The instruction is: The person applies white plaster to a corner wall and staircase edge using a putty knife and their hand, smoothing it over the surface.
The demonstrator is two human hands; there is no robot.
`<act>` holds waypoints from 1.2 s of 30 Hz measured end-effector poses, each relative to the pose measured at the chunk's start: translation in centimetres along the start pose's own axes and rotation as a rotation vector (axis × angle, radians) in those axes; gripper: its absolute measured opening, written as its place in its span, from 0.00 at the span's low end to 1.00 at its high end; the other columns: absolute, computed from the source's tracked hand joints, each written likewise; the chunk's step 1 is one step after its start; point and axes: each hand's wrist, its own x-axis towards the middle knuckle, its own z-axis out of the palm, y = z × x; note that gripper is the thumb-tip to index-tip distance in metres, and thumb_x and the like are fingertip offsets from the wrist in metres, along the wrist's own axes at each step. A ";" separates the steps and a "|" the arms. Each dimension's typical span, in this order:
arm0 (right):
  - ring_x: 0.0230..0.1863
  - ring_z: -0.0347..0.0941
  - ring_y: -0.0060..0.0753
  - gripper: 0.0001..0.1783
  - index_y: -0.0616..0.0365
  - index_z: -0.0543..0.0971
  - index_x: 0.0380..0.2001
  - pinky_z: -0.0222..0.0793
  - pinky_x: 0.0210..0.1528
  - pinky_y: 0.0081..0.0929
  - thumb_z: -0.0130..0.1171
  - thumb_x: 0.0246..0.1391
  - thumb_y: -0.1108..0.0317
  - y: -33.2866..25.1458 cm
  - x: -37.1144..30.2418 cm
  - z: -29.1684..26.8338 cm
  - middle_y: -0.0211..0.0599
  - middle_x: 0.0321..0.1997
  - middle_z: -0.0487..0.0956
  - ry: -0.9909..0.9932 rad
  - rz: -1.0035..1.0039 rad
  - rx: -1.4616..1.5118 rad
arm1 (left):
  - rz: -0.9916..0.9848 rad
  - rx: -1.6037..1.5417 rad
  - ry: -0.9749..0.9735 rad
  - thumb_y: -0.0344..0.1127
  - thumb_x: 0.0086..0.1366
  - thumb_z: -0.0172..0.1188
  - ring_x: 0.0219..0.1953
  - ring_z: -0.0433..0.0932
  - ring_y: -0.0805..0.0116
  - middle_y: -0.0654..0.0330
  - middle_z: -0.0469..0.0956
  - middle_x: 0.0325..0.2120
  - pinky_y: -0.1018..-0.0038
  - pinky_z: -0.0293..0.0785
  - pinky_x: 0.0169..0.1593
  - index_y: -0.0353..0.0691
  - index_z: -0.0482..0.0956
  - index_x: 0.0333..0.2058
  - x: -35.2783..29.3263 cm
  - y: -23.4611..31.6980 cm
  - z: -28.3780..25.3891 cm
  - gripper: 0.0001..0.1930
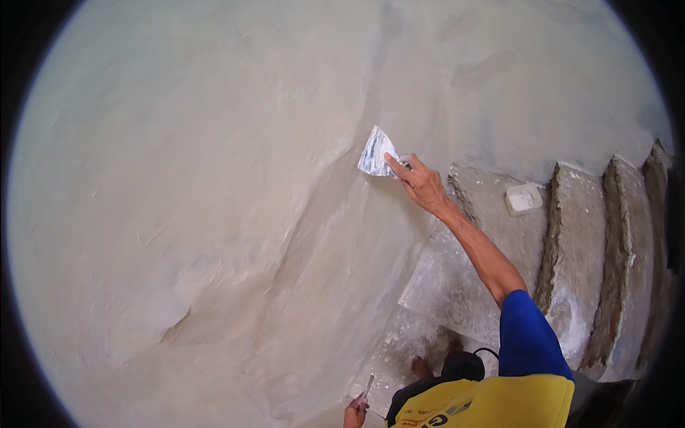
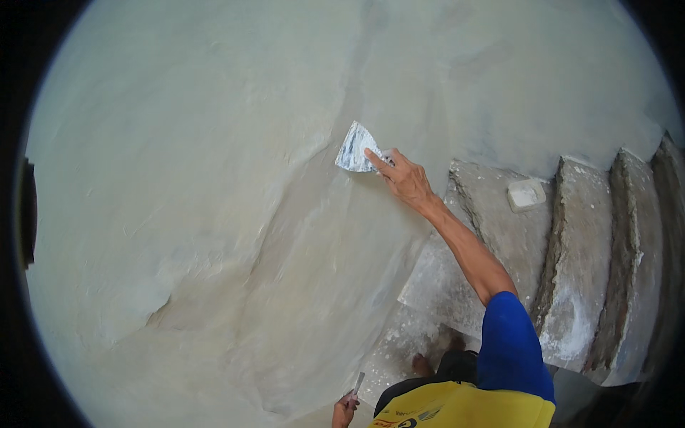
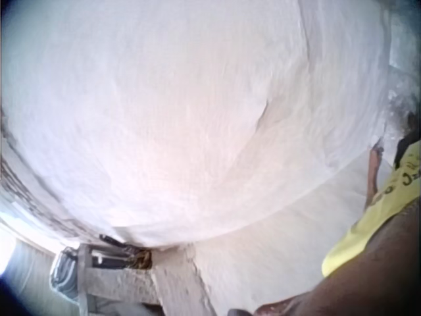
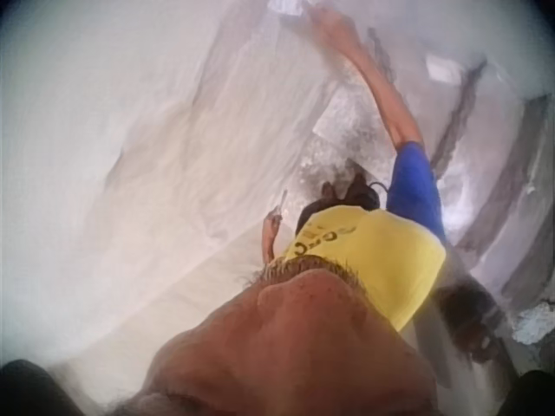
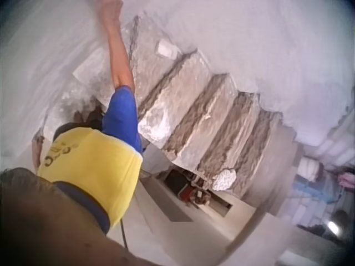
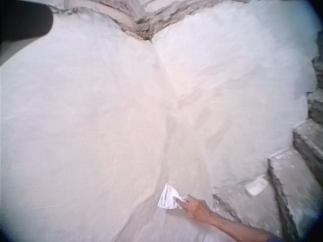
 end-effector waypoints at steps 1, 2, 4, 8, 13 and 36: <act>0.32 0.75 0.38 0.43 0.33 0.64 0.67 0.74 0.31 0.34 0.62 0.50 0.78 0.8 0.4 0.6 0.36 0.41 0.72 0.027 -0.034 -0.014 | 0.036 -0.021 0.006 0.45 0.71 0.51 0.29 0.75 0.58 0.53 0.77 0.28 0.66 0.72 0.35 0.35 0.76 0.53 -0.3 -1.1 0.4 0.21; 0.32 0.75 0.38 0.43 0.33 0.64 0.67 0.74 0.31 0.34 0.62 0.50 0.78 1.4 1.0 1.2 0.36 0.41 0.72 0.025 -0.038 -0.007 | 0.032 -0.023 0.013 0.45 0.71 0.51 0.29 0.75 0.58 0.53 0.77 0.28 0.66 0.72 0.35 0.35 0.76 0.53 -0.7 -1.9 0.7 0.21; 0.32 0.74 0.40 0.44 0.32 0.61 0.68 0.73 0.32 0.36 0.63 0.50 0.77 2.7 2.0 2.7 0.37 0.41 0.71 0.046 -0.106 -0.006 | -0.012 -0.176 0.001 0.57 0.71 0.48 0.26 0.70 0.69 0.60 0.74 0.23 0.71 0.69 0.31 0.34 0.75 0.54 -1.4 -2.8 1.0 0.30; 0.35 0.73 0.40 0.43 0.30 0.59 0.69 0.74 0.33 0.36 0.61 0.52 0.74 5.0 -0.8 4.7 0.38 0.37 0.70 -0.069 0.052 -0.006 | -0.013 -0.189 -0.007 0.61 0.70 0.47 0.25 0.68 0.73 0.64 0.72 0.21 0.72 0.67 0.29 0.35 0.77 0.53 -2.0 -3.1 1.2 0.32; 0.33 0.73 0.40 0.36 0.45 0.61 0.69 0.70 0.33 0.32 0.59 0.58 0.64 5.8 -3.3 2.3 0.42 0.34 0.70 -0.165 0.231 0.051 | 0.087 -0.228 0.090 0.55 0.68 0.54 0.20 0.67 0.76 0.63 0.75 0.21 0.74 0.64 0.23 0.35 0.78 0.49 -0.8 -1.6 1.4 0.26; 0.26 0.61 0.17 0.31 0.62 0.64 0.65 0.64 0.31 0.19 0.55 0.61 0.62 -8.3 0.3 -0.7 0.27 0.26 0.71 -0.038 0.658 0.853 | -0.183 0.066 0.003 0.43 0.70 0.55 0.25 0.71 0.75 0.62 0.77 0.25 0.76 0.71 0.33 0.37 0.77 0.54 -0.5 1.5 0.6 0.20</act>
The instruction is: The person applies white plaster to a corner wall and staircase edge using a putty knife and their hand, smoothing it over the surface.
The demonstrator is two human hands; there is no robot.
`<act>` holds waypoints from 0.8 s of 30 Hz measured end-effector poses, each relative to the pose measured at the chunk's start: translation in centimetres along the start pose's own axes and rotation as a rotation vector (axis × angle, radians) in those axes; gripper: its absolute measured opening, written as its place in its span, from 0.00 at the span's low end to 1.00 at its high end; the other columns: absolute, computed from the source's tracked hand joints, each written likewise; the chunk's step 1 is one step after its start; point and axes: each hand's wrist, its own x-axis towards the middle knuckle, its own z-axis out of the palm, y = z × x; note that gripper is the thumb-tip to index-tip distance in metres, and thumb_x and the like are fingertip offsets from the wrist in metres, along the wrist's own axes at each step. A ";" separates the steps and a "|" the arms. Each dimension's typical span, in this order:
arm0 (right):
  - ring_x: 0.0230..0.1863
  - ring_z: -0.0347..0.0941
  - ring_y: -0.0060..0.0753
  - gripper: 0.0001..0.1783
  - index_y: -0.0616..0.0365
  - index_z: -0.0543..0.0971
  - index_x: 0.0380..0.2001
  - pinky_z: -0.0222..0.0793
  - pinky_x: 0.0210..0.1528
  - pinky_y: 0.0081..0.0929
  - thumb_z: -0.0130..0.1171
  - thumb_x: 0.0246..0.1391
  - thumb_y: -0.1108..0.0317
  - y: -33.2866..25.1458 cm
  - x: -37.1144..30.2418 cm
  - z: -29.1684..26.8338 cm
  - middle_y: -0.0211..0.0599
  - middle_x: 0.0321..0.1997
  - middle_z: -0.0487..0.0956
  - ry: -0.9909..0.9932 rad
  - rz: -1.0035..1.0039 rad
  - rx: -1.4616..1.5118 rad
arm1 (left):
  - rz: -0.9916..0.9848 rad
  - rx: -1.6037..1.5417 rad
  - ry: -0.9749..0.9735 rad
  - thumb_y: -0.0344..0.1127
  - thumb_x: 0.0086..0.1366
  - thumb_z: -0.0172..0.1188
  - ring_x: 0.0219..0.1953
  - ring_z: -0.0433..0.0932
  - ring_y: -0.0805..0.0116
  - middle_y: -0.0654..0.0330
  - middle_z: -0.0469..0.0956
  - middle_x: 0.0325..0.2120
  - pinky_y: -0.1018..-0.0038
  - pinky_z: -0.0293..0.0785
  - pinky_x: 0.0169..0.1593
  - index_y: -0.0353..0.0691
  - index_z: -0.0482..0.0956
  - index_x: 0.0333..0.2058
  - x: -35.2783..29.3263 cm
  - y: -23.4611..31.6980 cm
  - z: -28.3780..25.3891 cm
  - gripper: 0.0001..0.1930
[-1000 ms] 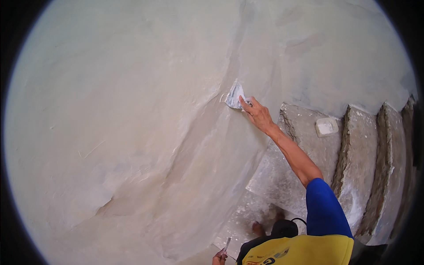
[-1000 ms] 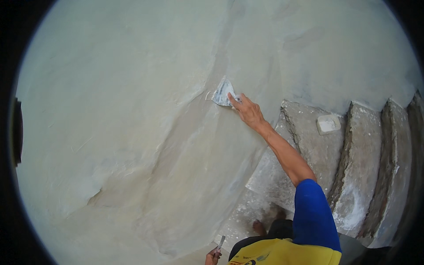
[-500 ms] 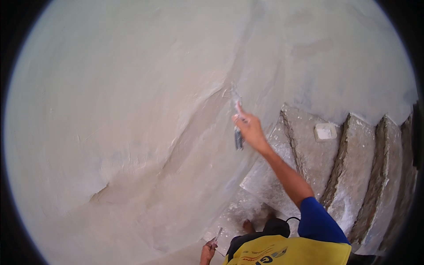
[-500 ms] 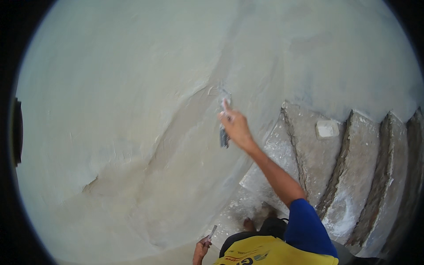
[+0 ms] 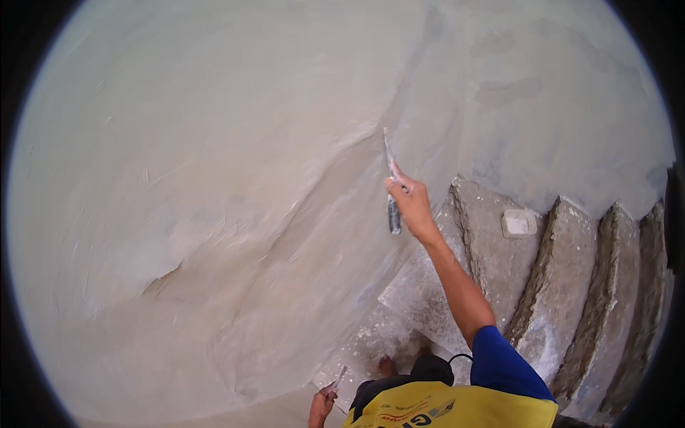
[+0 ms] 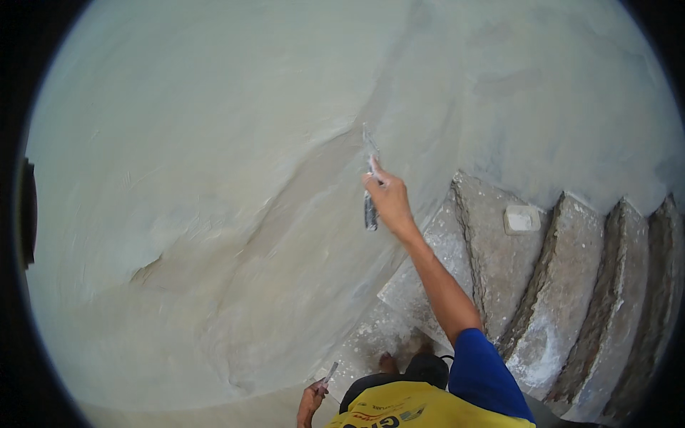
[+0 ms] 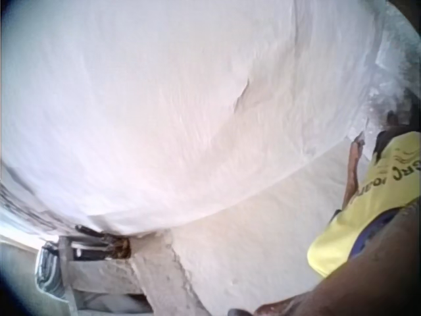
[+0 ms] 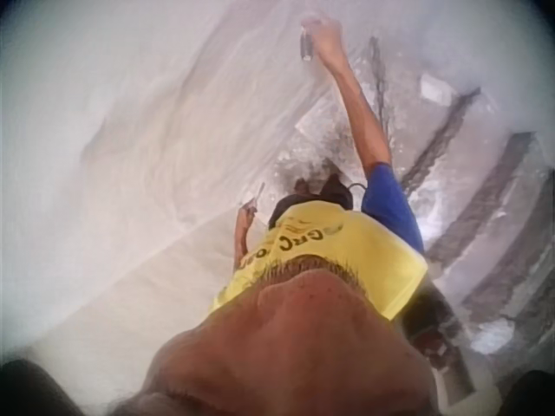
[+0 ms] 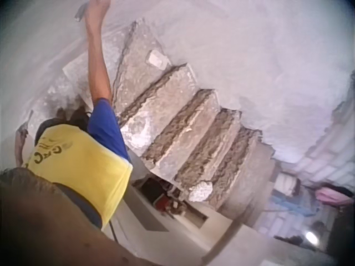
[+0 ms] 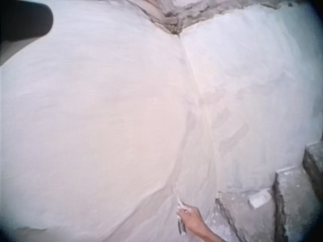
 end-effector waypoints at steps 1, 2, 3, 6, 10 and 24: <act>0.27 0.62 0.17 0.31 0.62 0.64 0.65 0.64 0.31 0.20 0.56 0.61 0.62 -0.3 -1.1 0.8 0.28 0.27 0.71 -0.003 -0.030 -0.031 | 0.003 -0.004 -0.002 0.43 0.70 0.55 0.25 0.71 0.75 0.62 0.77 0.25 0.76 0.71 0.33 0.37 0.77 0.54 0.1 -0.5 0.0 0.20; 0.28 0.63 0.17 0.31 0.62 0.64 0.65 0.65 0.32 0.20 0.56 0.61 0.62 -0.7 -2.3 2.2 0.29 0.28 0.71 -0.017 -0.060 -0.051 | 0.024 -0.002 0.004 0.43 0.70 0.55 0.25 0.71 0.75 0.62 0.77 0.25 0.76 0.71 0.32 0.37 0.77 0.54 -0.2 -1.4 -0.2 0.20; 0.30 0.65 0.18 0.31 0.62 0.64 0.65 0.66 0.33 0.21 0.56 0.61 0.63 -0.4 -4.1 3.1 0.31 0.29 0.72 -0.093 -0.126 -0.126 | 0.047 -0.003 -0.005 0.42 0.70 0.55 0.25 0.71 0.75 0.62 0.77 0.25 0.76 0.71 0.32 0.37 0.77 0.54 -0.2 -2.1 0.1 0.20; 0.34 0.67 0.21 0.32 0.62 0.64 0.65 0.67 0.36 0.22 0.57 0.60 0.63 -0.4 -6.1 3.4 0.34 0.32 0.72 -0.196 -0.125 -0.163 | 0.031 -0.040 -0.019 0.43 0.70 0.55 0.25 0.71 0.75 0.62 0.78 0.25 0.76 0.71 0.32 0.37 0.77 0.54 -0.2 -3.9 -0.4 0.20; 0.35 0.68 0.22 0.32 0.62 0.64 0.65 0.68 0.38 0.22 0.57 0.60 0.65 -1.3 -2.6 0.5 0.33 0.32 0.73 -0.101 0.077 -0.048 | 0.014 -0.022 0.012 0.43 0.69 0.56 0.25 0.75 0.73 0.60 0.80 0.26 0.74 0.74 0.34 0.43 0.78 0.55 0.4 -3.2 -0.8 0.19; 0.29 0.72 0.36 0.37 0.45 0.64 0.67 0.72 0.31 0.33 0.62 0.54 0.72 1.7 -3.1 2.4 0.36 0.41 0.73 -0.009 -0.682 -0.667 | 0.072 -0.012 0.015 0.43 0.70 0.55 0.25 0.71 0.75 0.63 0.78 0.25 0.75 0.71 0.32 0.36 0.78 0.53 -1.3 -4.0 -1.7 0.19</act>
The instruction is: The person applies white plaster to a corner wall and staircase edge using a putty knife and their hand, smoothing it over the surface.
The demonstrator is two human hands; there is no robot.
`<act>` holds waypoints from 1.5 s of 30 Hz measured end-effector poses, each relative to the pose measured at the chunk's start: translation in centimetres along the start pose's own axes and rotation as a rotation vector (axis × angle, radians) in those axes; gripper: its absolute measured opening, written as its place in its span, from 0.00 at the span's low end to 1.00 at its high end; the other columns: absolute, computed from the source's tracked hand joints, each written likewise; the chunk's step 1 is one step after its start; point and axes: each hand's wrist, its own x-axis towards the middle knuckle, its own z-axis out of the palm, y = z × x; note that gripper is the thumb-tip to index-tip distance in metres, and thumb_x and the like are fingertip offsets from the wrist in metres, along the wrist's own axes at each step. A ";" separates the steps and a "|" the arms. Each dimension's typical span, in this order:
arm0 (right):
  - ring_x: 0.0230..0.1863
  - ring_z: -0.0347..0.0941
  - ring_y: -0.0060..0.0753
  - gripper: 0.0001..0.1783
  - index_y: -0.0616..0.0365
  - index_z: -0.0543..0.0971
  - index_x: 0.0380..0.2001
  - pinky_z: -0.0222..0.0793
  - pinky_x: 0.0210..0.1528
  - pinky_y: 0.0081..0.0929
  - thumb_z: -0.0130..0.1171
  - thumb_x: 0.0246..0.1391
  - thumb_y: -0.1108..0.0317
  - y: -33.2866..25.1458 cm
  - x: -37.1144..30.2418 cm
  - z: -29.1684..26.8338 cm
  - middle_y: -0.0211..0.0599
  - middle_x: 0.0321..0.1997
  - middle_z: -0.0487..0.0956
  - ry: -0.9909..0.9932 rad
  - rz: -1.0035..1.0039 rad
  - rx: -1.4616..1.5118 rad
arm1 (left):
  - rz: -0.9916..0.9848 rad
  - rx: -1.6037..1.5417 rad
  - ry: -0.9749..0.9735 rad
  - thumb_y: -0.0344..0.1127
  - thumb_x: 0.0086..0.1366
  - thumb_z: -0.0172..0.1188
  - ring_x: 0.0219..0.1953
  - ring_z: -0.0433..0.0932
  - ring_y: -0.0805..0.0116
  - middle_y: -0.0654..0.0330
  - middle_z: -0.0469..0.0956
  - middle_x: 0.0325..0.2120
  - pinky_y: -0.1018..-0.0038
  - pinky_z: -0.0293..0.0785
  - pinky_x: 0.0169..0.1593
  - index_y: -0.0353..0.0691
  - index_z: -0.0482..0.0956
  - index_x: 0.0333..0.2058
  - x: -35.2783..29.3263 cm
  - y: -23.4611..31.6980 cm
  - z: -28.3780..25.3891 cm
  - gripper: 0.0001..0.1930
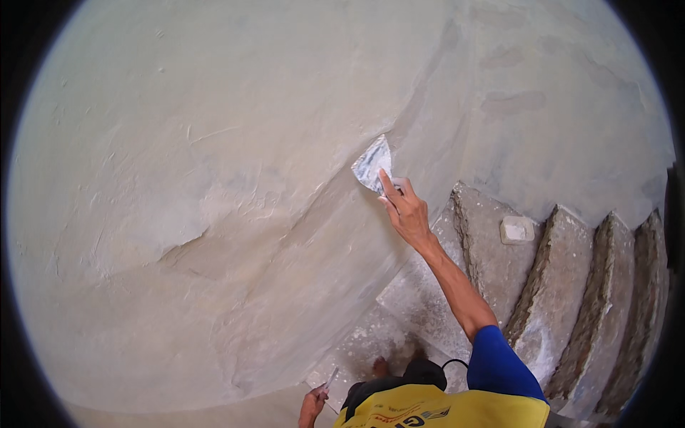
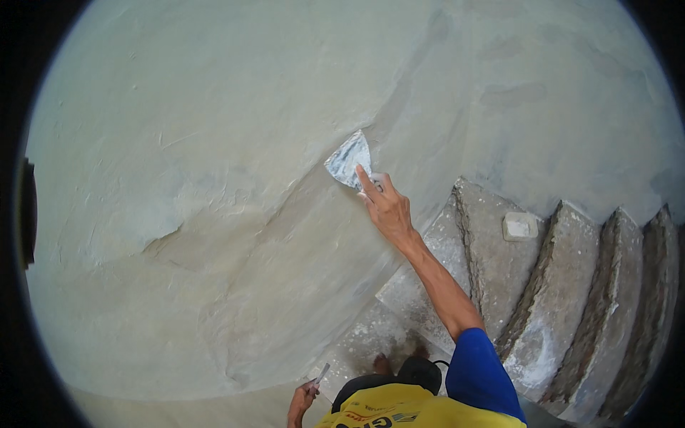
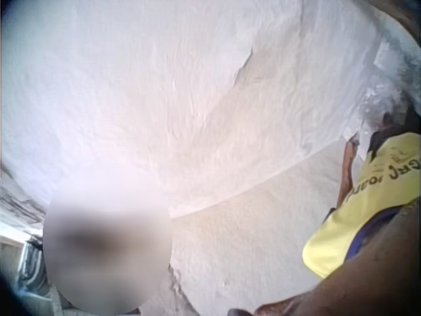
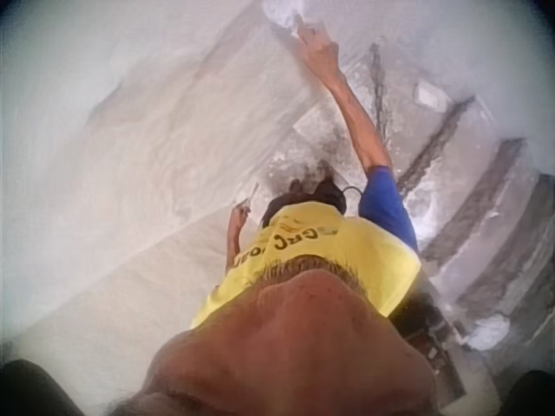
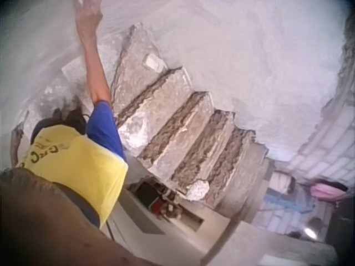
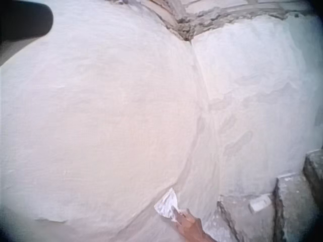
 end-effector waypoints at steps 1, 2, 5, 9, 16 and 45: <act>0.29 0.72 0.36 0.37 0.45 0.64 0.67 0.72 0.31 0.33 0.62 0.54 0.72 0.8 0.6 0.6 0.36 0.41 0.73 0.005 0.001 -0.001 | 0.004 0.004 0.000 0.43 0.70 0.55 0.25 0.71 0.75 0.63 0.78 0.25 0.75 0.71 0.32 0.36 0.78 0.53 0.0 0.0 -0.2 0.19; 0.29 0.72 0.37 0.38 0.44 0.63 0.68 0.71 0.30 0.33 0.62 0.54 0.71 1.4 1.0 1.2 0.36 0.42 0.73 0.010 -0.053 -0.045 | -0.034 -0.007 -0.002 0.43 0.69 0.56 0.25 0.73 0.75 0.62 0.79 0.25 0.76 0.72 0.32 0.39 0.78 0.53 -0.3 -0.3 -0.4 0.19; 0.30 0.73 0.38 0.40 0.42 0.61 0.69 0.72 0.30 0.34 0.63 0.54 0.70 2.6 -0.2 2.7 0.36 0.43 0.72 -0.055 -0.041 -0.101 | -0.081 -0.029 -0.002 0.42 0.68 0.57 0.24 0.74 0.75 0.62 0.80 0.24 0.76 0.73 0.32 0.41 0.78 0.54 -0.6 -1.6 -1.1 0.19; 0.30 0.72 0.40 0.38 0.47 0.61 0.69 0.72 0.30 0.32 0.61 0.55 0.68 2.8 -5.6 2.0 0.42 0.39 0.71 -0.312 0.144 -0.095 | -0.080 -0.083 0.014 0.41 0.68 0.58 0.24 0.73 0.76 0.62 0.79 0.24 0.77 0.73 0.32 0.41 0.78 0.53 -0.1 -3.5 -1.3 0.18; 0.34 0.70 0.38 0.30 0.59 0.63 0.66 0.68 0.41 0.31 0.52 0.63 0.62 -1.1 -1.5 -2.3 0.44 0.33 0.71 -0.070 0.503 0.309 | 0.094 -0.019 -0.040 0.46 0.70 0.53 0.27 0.74 0.74 0.59 0.79 0.25 0.74 0.73 0.34 0.42 0.76 0.56 2.7 3.4 -1.7 0.21; 0.29 0.67 0.38 0.29 0.47 0.76 0.57 0.63 0.32 0.35 0.60 0.49 0.76 -10.2 -12.3 -8.1 0.35 0.31 0.67 -0.461 -0.142 -0.067 | 0.385 -0.582 -0.252 0.41 0.73 0.50 0.20 0.67 0.79 0.63 0.73 0.21 0.81 0.63 0.24 0.34 0.75 0.41 -0.6 32.9 -7.1 0.14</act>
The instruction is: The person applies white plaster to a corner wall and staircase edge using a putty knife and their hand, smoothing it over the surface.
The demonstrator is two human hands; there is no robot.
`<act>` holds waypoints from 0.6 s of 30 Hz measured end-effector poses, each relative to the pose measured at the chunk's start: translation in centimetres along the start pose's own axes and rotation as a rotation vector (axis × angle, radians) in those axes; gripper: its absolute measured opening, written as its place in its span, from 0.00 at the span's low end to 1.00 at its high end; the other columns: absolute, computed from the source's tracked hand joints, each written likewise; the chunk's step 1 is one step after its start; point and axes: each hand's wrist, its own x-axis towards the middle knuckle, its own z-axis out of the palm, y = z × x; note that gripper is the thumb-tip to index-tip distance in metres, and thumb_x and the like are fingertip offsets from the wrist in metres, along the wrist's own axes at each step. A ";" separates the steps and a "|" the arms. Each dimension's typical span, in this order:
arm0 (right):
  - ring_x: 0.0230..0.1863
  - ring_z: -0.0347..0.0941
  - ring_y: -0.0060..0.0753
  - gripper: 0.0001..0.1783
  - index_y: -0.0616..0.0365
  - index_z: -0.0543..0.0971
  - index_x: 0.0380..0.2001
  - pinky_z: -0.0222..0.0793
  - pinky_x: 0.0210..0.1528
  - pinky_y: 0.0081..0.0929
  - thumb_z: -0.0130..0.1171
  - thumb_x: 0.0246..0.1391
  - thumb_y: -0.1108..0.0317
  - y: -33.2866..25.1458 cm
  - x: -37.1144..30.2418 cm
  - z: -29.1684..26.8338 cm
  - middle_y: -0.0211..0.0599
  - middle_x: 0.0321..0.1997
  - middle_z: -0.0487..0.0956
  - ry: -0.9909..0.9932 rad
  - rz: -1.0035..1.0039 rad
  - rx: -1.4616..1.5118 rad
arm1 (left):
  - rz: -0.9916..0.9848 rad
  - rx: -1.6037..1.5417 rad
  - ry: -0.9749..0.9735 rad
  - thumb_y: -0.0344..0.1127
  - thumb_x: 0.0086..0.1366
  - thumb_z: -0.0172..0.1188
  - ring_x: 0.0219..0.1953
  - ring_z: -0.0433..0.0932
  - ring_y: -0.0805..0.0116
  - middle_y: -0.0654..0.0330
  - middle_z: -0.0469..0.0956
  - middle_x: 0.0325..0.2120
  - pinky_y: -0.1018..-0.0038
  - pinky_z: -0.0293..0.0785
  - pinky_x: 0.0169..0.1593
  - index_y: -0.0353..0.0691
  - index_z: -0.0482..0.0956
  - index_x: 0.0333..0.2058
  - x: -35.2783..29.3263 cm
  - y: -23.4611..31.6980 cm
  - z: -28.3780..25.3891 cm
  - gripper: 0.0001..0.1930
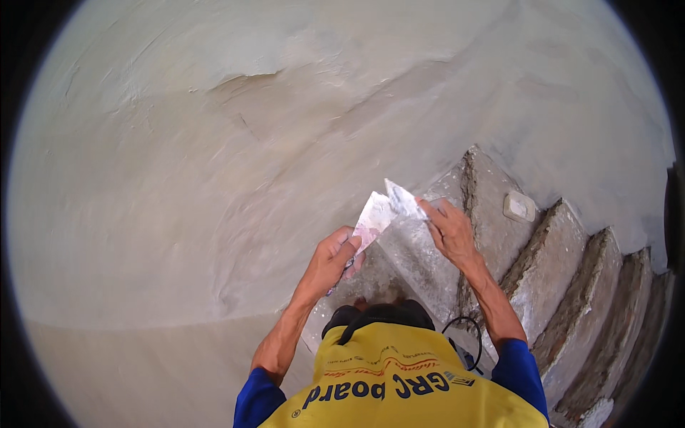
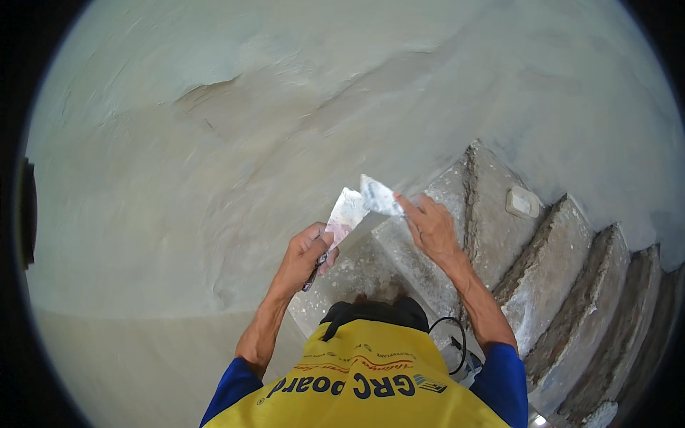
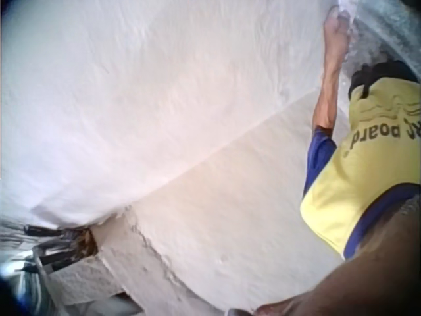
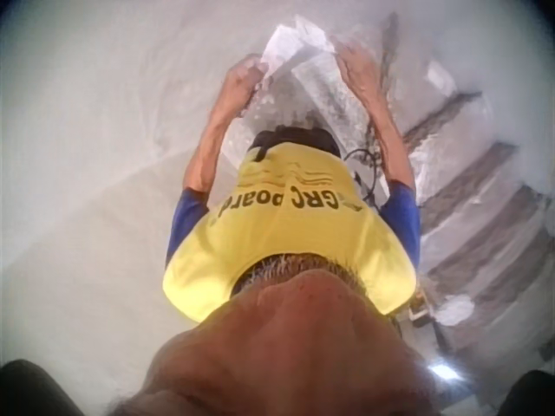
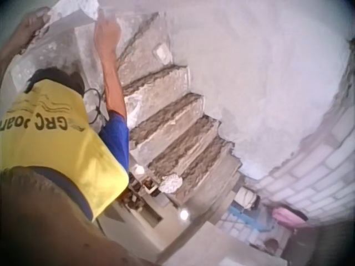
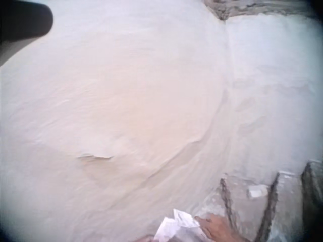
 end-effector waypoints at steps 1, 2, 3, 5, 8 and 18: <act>0.30 0.68 0.38 0.24 0.49 0.77 0.54 0.64 0.32 0.34 0.59 0.51 0.75 1.0 -0.2 0.2 0.36 0.31 0.68 -0.059 0.024 -0.166 | 0.027 0.017 0.008 0.41 0.73 0.49 0.20 0.67 0.79 0.63 0.73 0.21 0.81 0.62 0.24 0.34 0.74 0.41 -0.1 0.4 0.2 0.14; 0.31 0.69 0.38 0.20 0.51 0.78 0.51 0.64 0.32 0.32 0.58 0.53 0.73 2.0 -0.9 0.4 0.36 0.31 0.69 -0.117 0.048 -0.329 | 0.053 0.036 0.017 0.41 0.74 0.49 0.20 0.66 0.79 0.64 0.72 0.21 0.82 0.62 0.24 0.35 0.74 0.40 -0.3 0.5 0.4 0.14; 0.31 0.69 0.38 0.20 0.51 0.78 0.51 0.64 0.32 0.32 0.58 0.53 0.73 3.1 -1.9 0.8 0.36 0.31 0.69 -0.114 0.052 -0.327 | 0.052 0.040 0.014 0.41 0.74 0.49 0.20 0.66 0.79 0.64 0.72 0.21 0.82 0.62 0.24 0.35 0.74 0.40 -0.6 0.5 0.4 0.14; 0.31 0.71 0.31 0.13 0.55 0.79 0.45 0.64 0.32 0.27 0.56 0.60 0.64 5.1 -2.7 0.5 0.34 0.28 0.72 0.072 0.183 -0.065 | 0.052 0.063 0.057 0.41 0.73 0.49 0.20 0.66 0.79 0.64 0.73 0.21 0.82 0.61 0.24 0.35 0.74 0.40 -0.7 1.1 0.7 0.13; 0.25 0.71 0.20 0.17 0.57 0.81 0.38 0.64 0.27 0.21 0.54 0.63 0.55 5.2 -0.7 -4.0 0.30 0.23 0.75 -0.262 0.645 0.950 | 0.034 0.123 0.052 0.40 0.73 0.49 0.20 0.66 0.79 0.64 0.73 0.21 0.82 0.61 0.24 0.35 0.74 0.40 -0.3 0.7 -0.1 0.13; 0.13 0.66 0.14 0.20 0.59 0.79 0.24 0.57 0.14 0.16 0.57 0.62 0.53 4.4 4.0 -1.6 0.26 0.15 0.73 -0.740 0.731 1.254 | 0.116 0.169 -0.149 0.38 0.73 0.48 0.20 0.65 0.80 0.65 0.71 0.20 0.81 0.60 0.25 0.35 0.74 0.39 1.7 -2.2 -1.8 0.12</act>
